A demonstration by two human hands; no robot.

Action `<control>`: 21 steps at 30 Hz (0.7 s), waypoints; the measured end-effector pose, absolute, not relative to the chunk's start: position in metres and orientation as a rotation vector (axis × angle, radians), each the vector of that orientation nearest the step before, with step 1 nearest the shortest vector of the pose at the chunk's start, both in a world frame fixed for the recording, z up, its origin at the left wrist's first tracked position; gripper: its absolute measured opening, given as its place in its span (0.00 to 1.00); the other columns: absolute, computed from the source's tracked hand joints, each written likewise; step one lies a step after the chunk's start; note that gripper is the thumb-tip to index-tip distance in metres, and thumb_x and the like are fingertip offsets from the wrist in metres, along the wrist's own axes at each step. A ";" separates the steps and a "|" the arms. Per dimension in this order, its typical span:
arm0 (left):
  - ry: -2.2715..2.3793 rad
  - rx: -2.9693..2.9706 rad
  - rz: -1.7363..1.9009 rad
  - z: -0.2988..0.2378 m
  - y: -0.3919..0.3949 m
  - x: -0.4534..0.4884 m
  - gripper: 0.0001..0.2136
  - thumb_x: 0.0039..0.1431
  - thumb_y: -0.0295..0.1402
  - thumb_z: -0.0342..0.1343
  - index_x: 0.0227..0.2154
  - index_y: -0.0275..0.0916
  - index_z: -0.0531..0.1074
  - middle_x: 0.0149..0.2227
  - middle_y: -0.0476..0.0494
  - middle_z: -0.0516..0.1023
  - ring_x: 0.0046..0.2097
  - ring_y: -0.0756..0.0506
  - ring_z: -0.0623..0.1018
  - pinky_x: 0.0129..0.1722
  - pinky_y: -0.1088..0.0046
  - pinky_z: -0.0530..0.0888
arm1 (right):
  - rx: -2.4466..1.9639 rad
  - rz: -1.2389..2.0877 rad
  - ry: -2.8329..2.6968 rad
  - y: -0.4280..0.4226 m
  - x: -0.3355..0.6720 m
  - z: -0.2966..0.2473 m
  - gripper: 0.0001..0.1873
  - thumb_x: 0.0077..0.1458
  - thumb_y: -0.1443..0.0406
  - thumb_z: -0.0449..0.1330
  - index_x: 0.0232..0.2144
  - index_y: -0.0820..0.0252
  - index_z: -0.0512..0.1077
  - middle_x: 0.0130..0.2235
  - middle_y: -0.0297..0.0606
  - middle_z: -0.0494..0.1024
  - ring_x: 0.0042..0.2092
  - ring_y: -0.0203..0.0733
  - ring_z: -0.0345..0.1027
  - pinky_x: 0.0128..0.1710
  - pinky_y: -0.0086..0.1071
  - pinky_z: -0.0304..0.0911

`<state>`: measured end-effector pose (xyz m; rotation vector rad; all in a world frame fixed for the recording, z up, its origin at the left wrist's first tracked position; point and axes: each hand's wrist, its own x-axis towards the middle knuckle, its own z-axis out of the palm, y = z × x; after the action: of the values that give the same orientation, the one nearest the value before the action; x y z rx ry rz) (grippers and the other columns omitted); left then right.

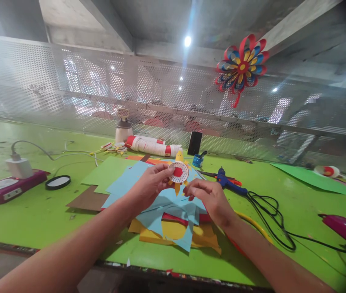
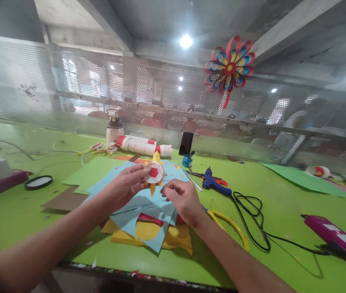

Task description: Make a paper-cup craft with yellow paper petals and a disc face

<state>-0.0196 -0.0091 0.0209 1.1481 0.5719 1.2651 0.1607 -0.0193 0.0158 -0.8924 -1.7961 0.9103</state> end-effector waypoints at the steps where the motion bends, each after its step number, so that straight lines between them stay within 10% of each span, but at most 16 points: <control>1: 0.579 1.171 1.256 0.021 -0.009 -0.020 0.10 0.54 0.36 0.59 0.31 0.32 0.72 0.34 0.40 0.76 0.34 0.48 0.74 0.37 0.69 0.70 | -0.889 0.914 -1.750 -0.017 0.162 0.016 0.10 0.48 0.63 0.56 0.22 0.63 0.72 0.26 0.40 0.74 0.30 0.40 0.67 0.31 0.35 0.65; 21: 0.607 1.206 1.090 0.019 -0.010 -0.020 0.06 0.51 0.32 0.61 0.30 0.34 0.72 0.31 0.44 0.75 0.33 0.50 0.74 0.34 0.74 0.69 | -0.831 1.101 -1.370 -0.002 0.168 0.013 0.08 0.46 0.63 0.61 0.29 0.63 0.74 0.27 0.36 0.76 0.29 0.37 0.70 0.29 0.32 0.66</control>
<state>-0.0199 -0.0102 0.0191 1.2057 0.6068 1.0900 0.1682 -0.0019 0.0135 -0.8310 -1.3700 1.1015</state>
